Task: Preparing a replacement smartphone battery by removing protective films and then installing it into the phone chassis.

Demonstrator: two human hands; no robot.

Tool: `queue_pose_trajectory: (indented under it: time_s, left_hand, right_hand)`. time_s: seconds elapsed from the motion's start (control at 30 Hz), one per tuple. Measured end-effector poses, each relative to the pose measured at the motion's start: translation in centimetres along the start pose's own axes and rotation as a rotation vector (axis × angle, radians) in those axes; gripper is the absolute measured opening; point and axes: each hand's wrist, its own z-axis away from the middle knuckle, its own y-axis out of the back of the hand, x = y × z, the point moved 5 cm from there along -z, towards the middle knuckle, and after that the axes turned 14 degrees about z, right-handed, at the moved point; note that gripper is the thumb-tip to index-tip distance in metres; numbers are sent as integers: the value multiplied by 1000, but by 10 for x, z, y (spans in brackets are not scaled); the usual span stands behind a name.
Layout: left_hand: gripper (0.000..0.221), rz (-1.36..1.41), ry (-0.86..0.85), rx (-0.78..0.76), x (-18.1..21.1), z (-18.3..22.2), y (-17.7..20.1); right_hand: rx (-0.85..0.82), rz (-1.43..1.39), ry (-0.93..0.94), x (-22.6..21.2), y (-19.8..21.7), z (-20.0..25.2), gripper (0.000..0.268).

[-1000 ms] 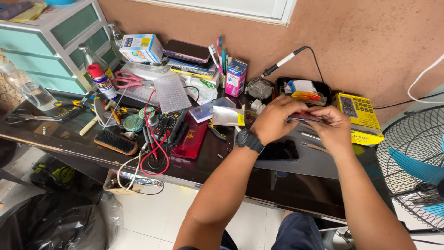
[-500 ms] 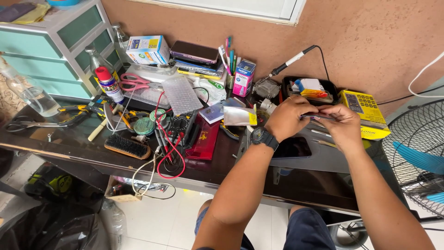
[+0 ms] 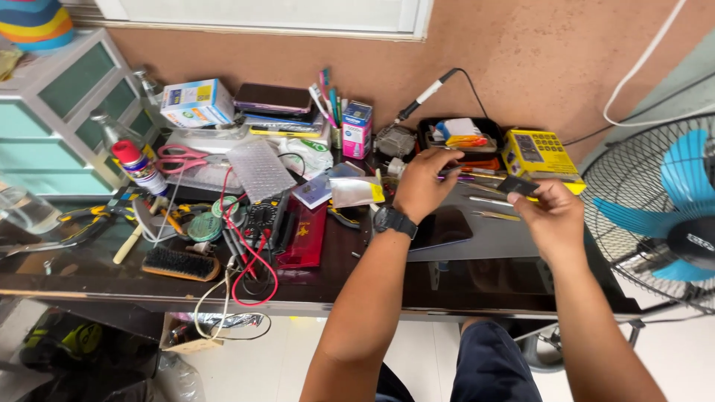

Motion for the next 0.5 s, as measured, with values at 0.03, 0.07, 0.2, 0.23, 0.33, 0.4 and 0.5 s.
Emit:
queue_pose_trajectory:
  time_s: [0.03, 0.07, 0.2, 0.23, 0.33, 0.4, 0.5]
  left_hand:
    - [36, 10, 1, -11, 1, -2, 1]
    - [38, -9, -5, 18, 1, -4, 3]
    - [44, -4, 53, 89, 10, -5, 3]
    - [44, 15, 60, 70, 13, -5, 1]
    - [48, 23, 148, 194, 11, -3, 8]
    - [38, 8, 152, 379, 4, -1, 14]
    - [25, 142, 203, 474, -36, 5, 12]
  right_hand:
    - [10, 4, -10, 26, 2, 3, 19]
    - [52, 7, 33, 50, 7, 6, 21]
    - [181, 117, 24, 81, 20, 37, 27]
    - [195, 131, 3, 81, 22, 39, 27]
    - [209, 175, -12, 77, 18, 43, 28]
    - [200, 155, -14, 71, 13, 43, 26]
    - [207, 186, -18, 56, 14, 47, 27]
